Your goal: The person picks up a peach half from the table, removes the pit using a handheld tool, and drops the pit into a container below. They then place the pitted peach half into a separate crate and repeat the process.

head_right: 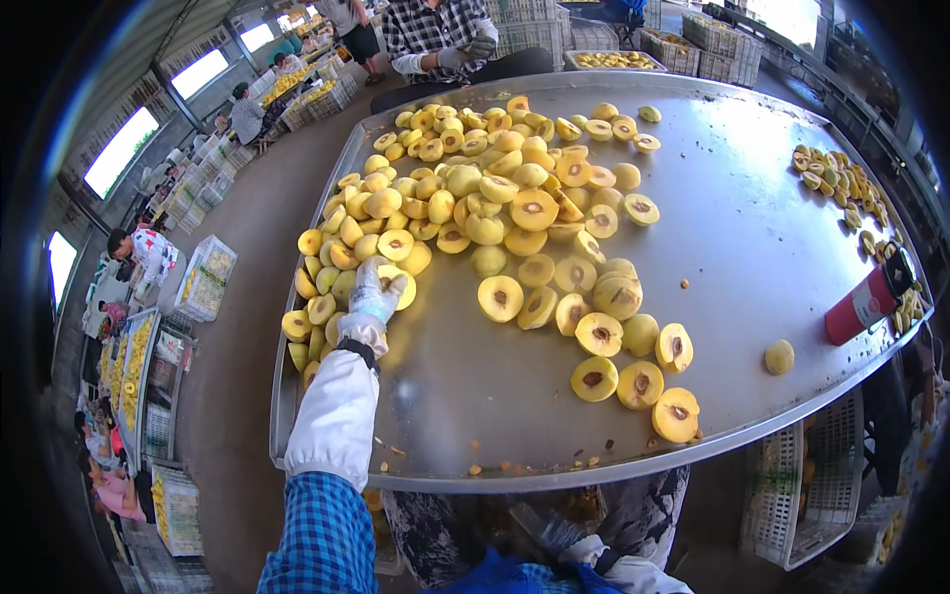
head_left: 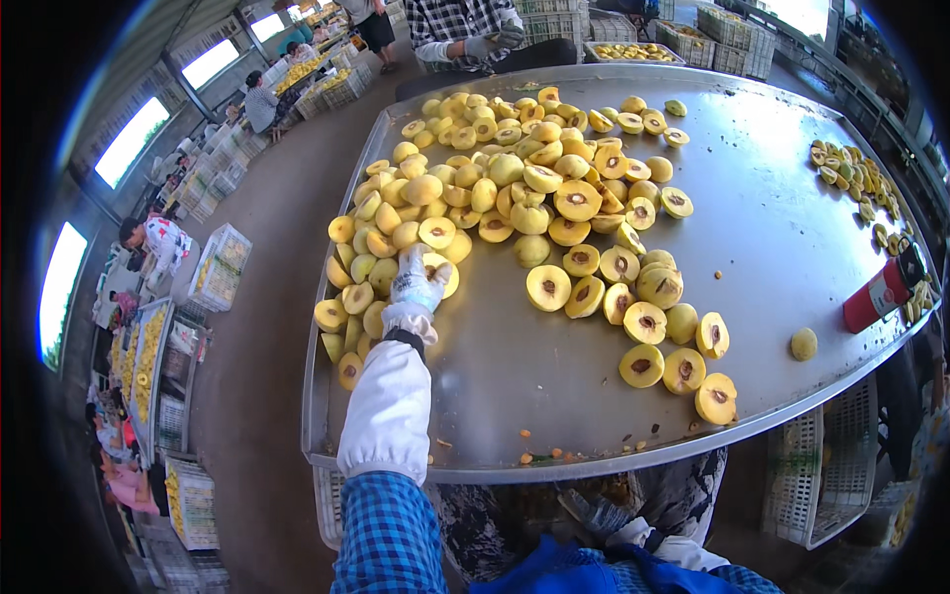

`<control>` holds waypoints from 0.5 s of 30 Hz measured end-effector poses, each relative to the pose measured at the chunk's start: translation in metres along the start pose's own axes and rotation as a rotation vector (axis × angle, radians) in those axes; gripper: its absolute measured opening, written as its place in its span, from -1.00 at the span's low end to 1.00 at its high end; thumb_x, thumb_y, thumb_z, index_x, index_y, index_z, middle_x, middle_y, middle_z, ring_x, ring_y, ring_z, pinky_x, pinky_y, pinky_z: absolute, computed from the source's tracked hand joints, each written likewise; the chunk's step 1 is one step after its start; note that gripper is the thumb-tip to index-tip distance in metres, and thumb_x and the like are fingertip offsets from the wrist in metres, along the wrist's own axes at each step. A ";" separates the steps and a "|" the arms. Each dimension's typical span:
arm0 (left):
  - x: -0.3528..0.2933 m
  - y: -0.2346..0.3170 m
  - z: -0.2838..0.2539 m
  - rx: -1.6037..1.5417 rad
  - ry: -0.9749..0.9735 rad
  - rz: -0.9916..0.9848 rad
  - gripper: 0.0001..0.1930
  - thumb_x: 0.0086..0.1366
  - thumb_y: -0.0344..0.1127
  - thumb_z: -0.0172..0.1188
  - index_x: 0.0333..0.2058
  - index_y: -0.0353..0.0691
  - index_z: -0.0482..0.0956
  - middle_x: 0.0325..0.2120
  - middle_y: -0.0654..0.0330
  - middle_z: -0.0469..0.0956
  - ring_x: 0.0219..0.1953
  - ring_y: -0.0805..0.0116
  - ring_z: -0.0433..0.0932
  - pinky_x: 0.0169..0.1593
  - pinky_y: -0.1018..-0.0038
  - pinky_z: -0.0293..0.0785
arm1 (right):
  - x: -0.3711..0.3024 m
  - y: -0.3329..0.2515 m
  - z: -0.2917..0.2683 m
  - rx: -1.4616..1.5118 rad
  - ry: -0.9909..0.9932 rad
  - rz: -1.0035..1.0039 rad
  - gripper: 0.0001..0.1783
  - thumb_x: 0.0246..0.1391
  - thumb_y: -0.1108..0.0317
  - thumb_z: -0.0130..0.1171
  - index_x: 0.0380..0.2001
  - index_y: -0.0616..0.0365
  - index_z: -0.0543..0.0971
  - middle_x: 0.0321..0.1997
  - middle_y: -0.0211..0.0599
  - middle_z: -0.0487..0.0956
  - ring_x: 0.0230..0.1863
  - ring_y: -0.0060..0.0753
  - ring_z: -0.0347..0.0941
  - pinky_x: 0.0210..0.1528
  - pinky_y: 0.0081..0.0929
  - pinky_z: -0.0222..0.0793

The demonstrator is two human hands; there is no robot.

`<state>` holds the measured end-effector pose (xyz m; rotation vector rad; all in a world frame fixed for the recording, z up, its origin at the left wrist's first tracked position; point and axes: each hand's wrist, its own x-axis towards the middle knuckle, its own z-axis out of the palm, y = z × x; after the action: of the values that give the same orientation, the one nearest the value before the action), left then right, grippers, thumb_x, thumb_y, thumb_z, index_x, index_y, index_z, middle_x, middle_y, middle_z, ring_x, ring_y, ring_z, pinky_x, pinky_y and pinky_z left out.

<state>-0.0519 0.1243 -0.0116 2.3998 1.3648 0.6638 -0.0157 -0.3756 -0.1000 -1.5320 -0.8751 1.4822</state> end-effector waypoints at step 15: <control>-0.201 0.164 -0.038 -1.328 -0.331 -0.269 -0.65 0.22 -0.16 0.21 -0.05 -0.05 0.41 -0.44 0.11 0.55 -0.48 0.25 0.57 -0.59 0.43 0.53 | -0.076 -0.071 0.006 0.079 0.336 -0.272 -0.56 0.30 0.06 -0.08 -0.27 0.27 0.55 -0.52 -0.23 0.53 -0.44 -0.40 0.39 -0.31 -0.38 0.32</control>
<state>-0.0421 -0.1306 0.0484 1.1568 0.6688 0.7097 -0.0230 -0.4129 -0.0036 -1.4819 -0.7781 1.0178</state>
